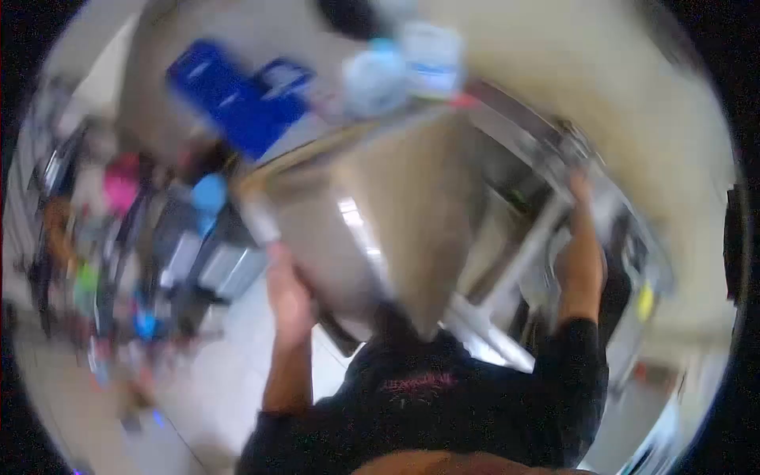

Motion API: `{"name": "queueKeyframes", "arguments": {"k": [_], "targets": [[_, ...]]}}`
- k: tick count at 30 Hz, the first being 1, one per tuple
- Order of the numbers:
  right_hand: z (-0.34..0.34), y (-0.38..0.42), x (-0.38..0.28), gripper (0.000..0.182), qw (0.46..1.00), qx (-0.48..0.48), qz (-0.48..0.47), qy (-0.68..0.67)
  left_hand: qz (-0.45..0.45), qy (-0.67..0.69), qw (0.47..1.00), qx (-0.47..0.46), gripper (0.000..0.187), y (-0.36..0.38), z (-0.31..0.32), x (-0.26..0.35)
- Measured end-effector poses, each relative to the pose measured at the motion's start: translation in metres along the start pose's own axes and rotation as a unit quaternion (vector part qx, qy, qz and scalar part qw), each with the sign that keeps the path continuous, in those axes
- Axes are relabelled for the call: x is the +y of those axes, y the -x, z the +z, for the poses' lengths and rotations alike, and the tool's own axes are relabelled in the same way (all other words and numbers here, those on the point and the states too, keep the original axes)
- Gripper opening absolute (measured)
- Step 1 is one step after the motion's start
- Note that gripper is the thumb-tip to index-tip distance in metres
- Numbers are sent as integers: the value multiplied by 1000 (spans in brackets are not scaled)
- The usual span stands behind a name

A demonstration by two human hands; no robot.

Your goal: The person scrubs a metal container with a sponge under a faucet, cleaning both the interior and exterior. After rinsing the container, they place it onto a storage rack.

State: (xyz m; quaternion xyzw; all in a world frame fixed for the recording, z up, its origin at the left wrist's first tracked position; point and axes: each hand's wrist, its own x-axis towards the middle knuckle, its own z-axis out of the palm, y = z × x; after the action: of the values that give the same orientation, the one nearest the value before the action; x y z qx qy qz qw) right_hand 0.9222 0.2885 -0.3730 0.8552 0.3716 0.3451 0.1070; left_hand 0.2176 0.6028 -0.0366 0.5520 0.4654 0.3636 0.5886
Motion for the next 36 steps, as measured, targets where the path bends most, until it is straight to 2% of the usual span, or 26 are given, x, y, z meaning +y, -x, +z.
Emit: {"name": "queueKeyframes", "arguments": {"k": [1,3,5,7,9,10,13,15,16,18,19,20,21,22,23,24,26,27,29,31,33,35,36], "targets": [[4,-20,1,35,991,-38,33,-122,10,-26,999,20,54,-3,2,1],[25,-53,1,38,966,-65,100,-231,22,-79,996,24,56,-6,11,6],[54,-69,11,40,951,-65,172,-250,48,-77,996,-1,58,5,28,35],[66,-106,7,43,923,-53,242,-293,-20,-30,999,2,60,-7,40,24],[82,-112,25,45,894,-48,311,-319,-3,-3,1000,24,60,-12,57,33],[90,-115,29,47,880,-50,332,-335,19,18,1000,13,60,-15,63,36],[98,-103,41,50,849,-35,365,-379,4,51,998,-31,58,-8,63,23],[91,-91,43,53,865,-36,336,-371,8,68,997,-33,55,-13,64,15],[80,-83,35,55,898,-46,283,-333,12,84,996,-35,53,-14,63,14],[63,-56,21,59,980,-49,71,-178,14,93,995,-25,54,-12,60,12],[55,-35,6,62,988,-58,-26,-144,14,98,995,-14,57,-13,56,11],[20,-1,-36,62,961,-91,-44,-259,15,104,994,-10,57,-13,52,8],[-25,37,-87,62,897,-151,-30,-414,-5,196,980,5,57,-13,47,5],[-84,67,-140,62,795,-248,4,-554,-22,285,958,20,58,-12,42,3],[-143,94,-188,62,689,-341,41,-638,-19,292,956,25,58,-13,33,-4],[-197,110,-225,62,602,-414,51,-681,-32,287,957,16,57,-13,22,-17],[-273,134,-275,61,506,-493,42,-706,-43,287,957,13,57,-11,0,-38],[-296,137,-290,61,485,-512,40,-708,-51,324,945,13,59,-9,-7,-46],[-317,139,-302,61,482,-522,52,-702,-61,367,928,10,60,-7,-18,-75],[-329,140,-303,61,498,-522,73,-688,-139,277,950,21,68,-8,-27,-114],[-347,150,-302,61,504,-526,107,-677,-92,369,925,5,71,8,-35,-125],[-371,167,-308,61,511,-534,132,-660,-132,249,953,-113,78,7,-61,-165],[-385,181,-315,61,512,-534,150,-656,-77,202,972,-89,77,6,-66,-194]]}}
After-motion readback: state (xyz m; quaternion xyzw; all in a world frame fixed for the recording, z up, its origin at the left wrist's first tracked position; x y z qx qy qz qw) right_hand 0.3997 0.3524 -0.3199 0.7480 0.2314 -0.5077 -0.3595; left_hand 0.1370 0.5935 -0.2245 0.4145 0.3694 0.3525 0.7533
